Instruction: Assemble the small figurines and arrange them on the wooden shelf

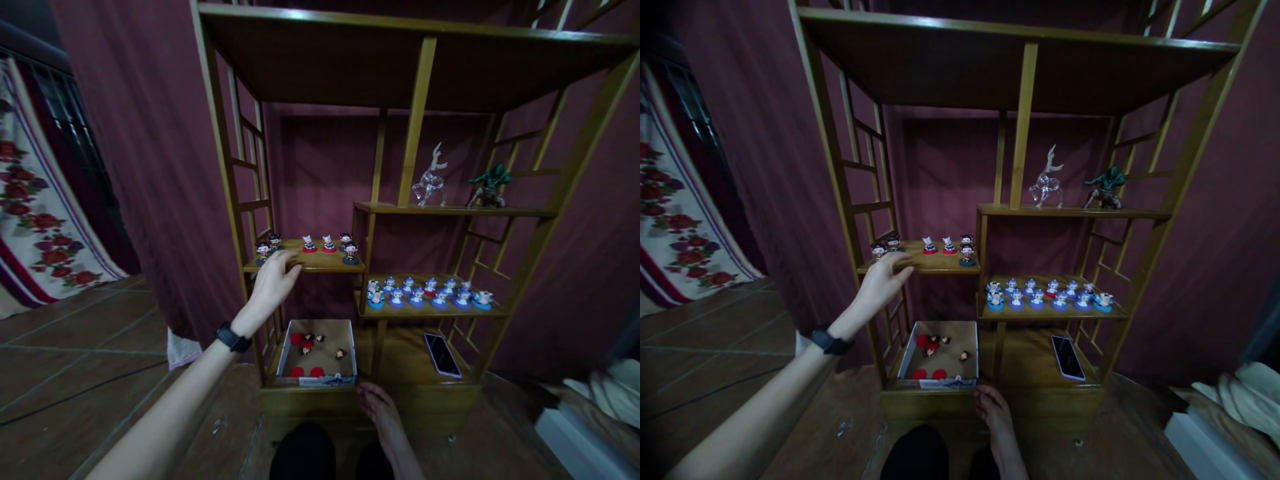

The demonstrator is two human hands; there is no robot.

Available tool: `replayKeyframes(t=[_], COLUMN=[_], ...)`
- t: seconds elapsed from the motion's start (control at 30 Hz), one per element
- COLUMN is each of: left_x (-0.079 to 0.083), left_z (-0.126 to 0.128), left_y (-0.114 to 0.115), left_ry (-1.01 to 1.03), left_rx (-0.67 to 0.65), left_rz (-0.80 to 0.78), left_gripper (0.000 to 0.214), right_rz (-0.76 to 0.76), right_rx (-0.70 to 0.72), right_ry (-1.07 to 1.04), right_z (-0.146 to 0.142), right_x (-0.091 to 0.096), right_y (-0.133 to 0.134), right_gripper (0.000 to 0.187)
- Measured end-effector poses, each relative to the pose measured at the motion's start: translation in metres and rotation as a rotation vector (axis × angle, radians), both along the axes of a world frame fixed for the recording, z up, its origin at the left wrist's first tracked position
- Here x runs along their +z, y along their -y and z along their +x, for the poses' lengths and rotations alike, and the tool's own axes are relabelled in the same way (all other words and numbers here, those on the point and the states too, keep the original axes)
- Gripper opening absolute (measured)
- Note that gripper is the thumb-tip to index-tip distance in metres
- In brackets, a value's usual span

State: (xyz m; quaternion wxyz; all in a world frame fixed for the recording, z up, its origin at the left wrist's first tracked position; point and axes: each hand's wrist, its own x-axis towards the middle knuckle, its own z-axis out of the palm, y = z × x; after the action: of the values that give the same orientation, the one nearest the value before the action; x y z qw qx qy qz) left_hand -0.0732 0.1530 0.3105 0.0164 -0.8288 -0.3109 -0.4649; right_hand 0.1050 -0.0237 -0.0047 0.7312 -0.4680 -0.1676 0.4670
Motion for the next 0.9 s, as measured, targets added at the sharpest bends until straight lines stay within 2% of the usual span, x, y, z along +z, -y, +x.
replayKeyframes(t=[0.1,0.17,0.23,0.33,0.47,0.57,0.63,0.73,0.9], left_x=[0.0,-0.013,-0.037,-0.089,-0.173,-0.229,-0.257,-0.282,-0.299], left_z=[0.008,0.011,0.014,0.018,0.017,0.012,0.01,0.012,0.02], left_y=[0.012,0.027,0.04,0.046,0.021,-0.007,-0.023,-0.044,-0.079], left_ry=[-0.027,-0.03,-0.069,-0.161,-0.226,-0.18,-0.157,-0.112,-0.142], left_rx=[-0.08,-0.144,-0.193,-0.177,-0.105,-0.029,0.004,0.067,0.18], left_rz=[-0.029,-0.046,-0.101,-0.301,-0.683,-0.842,-0.898,-0.948,-0.979], left_gripper=[0.026,0.026,0.027,0.025,0.022,0.019,0.019,0.018,0.019], right_rz=[-0.007,-0.003,-0.01,-0.043,-0.034,-0.077,-0.111,-0.119,-0.133], right_rx=[-0.024,-0.046,-0.072,-0.066,0.059,0.098,0.064,-0.017,-0.017], right_ry=[0.018,0.022,0.026,0.063,0.107,0.087,0.094,0.161,0.266], right_z=[0.0,-0.002,-0.005,-0.01,-0.016,-0.015,-0.012,-0.003,0.005], right_x=[0.001,0.003,0.006,0.008,0.008,0.005,0.0,-0.007,-0.011], right_y=[0.0,0.001,0.001,-0.001,-0.006,-0.012,-0.018,-0.032,-0.076], right_gripper=[0.038,0.037,0.036,0.041,0.048,0.044,0.039,0.033,0.027])
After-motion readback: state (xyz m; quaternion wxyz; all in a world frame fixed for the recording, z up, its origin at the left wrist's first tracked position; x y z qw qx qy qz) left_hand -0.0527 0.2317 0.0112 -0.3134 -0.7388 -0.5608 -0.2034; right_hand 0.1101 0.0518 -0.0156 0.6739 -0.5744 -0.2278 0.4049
